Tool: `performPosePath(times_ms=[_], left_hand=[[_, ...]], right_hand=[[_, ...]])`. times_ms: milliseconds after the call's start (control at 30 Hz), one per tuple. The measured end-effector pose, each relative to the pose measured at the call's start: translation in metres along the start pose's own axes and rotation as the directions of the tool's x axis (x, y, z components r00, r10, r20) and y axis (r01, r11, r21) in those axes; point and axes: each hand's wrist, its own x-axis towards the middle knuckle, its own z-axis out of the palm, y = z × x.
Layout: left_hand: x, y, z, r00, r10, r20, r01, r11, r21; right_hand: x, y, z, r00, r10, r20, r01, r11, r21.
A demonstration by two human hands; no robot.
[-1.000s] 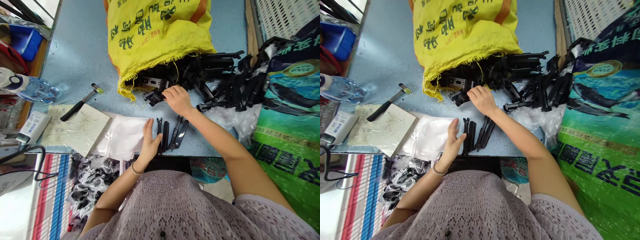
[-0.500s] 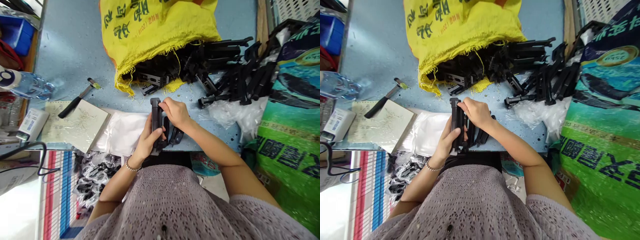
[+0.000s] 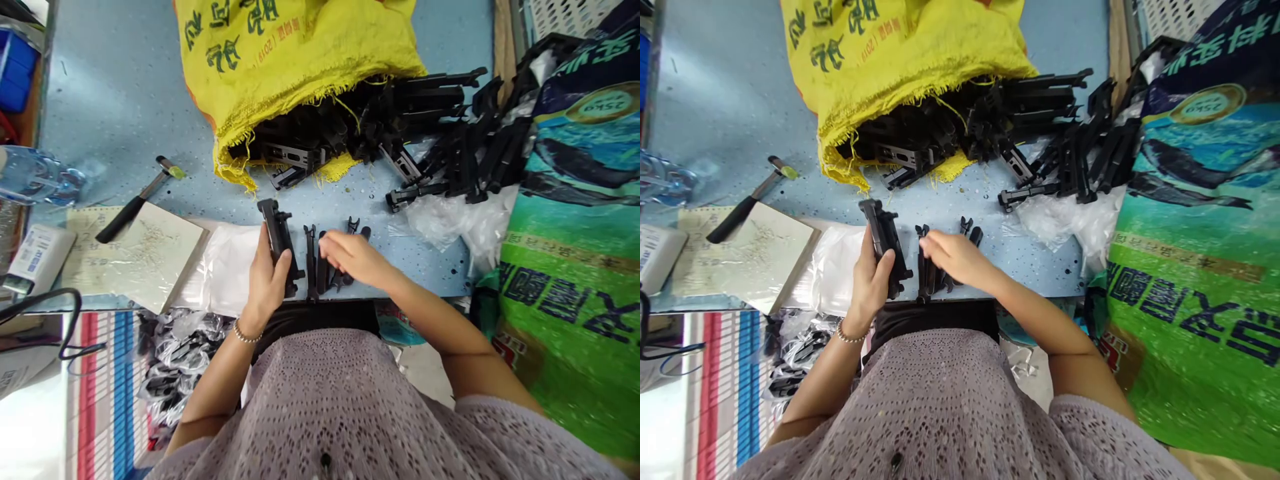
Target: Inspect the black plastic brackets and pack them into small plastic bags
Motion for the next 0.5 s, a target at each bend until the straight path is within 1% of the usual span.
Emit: performPosePath(times_ms=[33, 67, 100, 133, 167, 233, 300, 367, 433, 500], left_hand=[[-0.002, -0.003, 0.0, 0.997, -0.071, 0.018, 0.068, 0.989, 0.129], [-0.003, -0.005, 0.002, 0.991, -0.131, 0.038, 0.117, 0.959, 0.26], [-0.006, -0.007, 0.005, 0.983, -0.172, 0.061, 0.138, 0.92, 0.367], [-0.008, -0.008, 0.01, 0.98, -0.179, 0.09, 0.121, 0.886, 0.448], [-0.01, -0.008, 0.016, 0.979, -0.164, 0.122, 0.08, 0.857, 0.509], [-0.013, -0.008, 0.029, 0.978, -0.119, 0.172, -0.006, 0.806, 0.592], [-0.014, -0.008, 0.037, 0.973, -0.104, 0.206, -0.055, 0.763, 0.644], [-0.015, -0.009, 0.04, 0.971, -0.103, 0.218, -0.07, 0.744, 0.665], [-0.014, -0.013, 0.037, 0.972, -0.082, 0.219, -0.082, 0.756, 0.649], [-0.011, -0.017, 0.03, 0.98, -0.029, 0.195, -0.097, 0.793, 0.602]], right_hand=[[0.011, 0.003, -0.01, 0.994, -0.045, -0.099, 0.036, 0.995, -0.09], [0.025, 0.007, -0.018, 0.975, -0.117, -0.191, 0.075, 0.974, -0.213], [0.042, 0.01, -0.024, 0.947, -0.205, -0.246, 0.111, 0.931, -0.347], [0.06, 0.013, -0.027, 0.923, -0.289, -0.256, 0.145, 0.875, -0.463], [0.078, 0.015, -0.027, 0.905, -0.358, -0.23, 0.182, 0.815, -0.551], [0.114, 0.017, -0.022, 0.881, -0.439, -0.179, 0.223, 0.717, -0.66], [0.141, 0.018, -0.016, 0.862, -0.459, -0.216, 0.185, 0.68, -0.71], [0.157, 0.019, -0.015, 0.846, -0.447, -0.291, 0.113, 0.684, -0.72], [0.163, 0.02, -0.023, 0.849, -0.426, -0.313, 0.083, 0.691, -0.718], [0.159, 0.02, -0.038, 0.86, -0.41, -0.303, 0.089, 0.706, -0.702]])
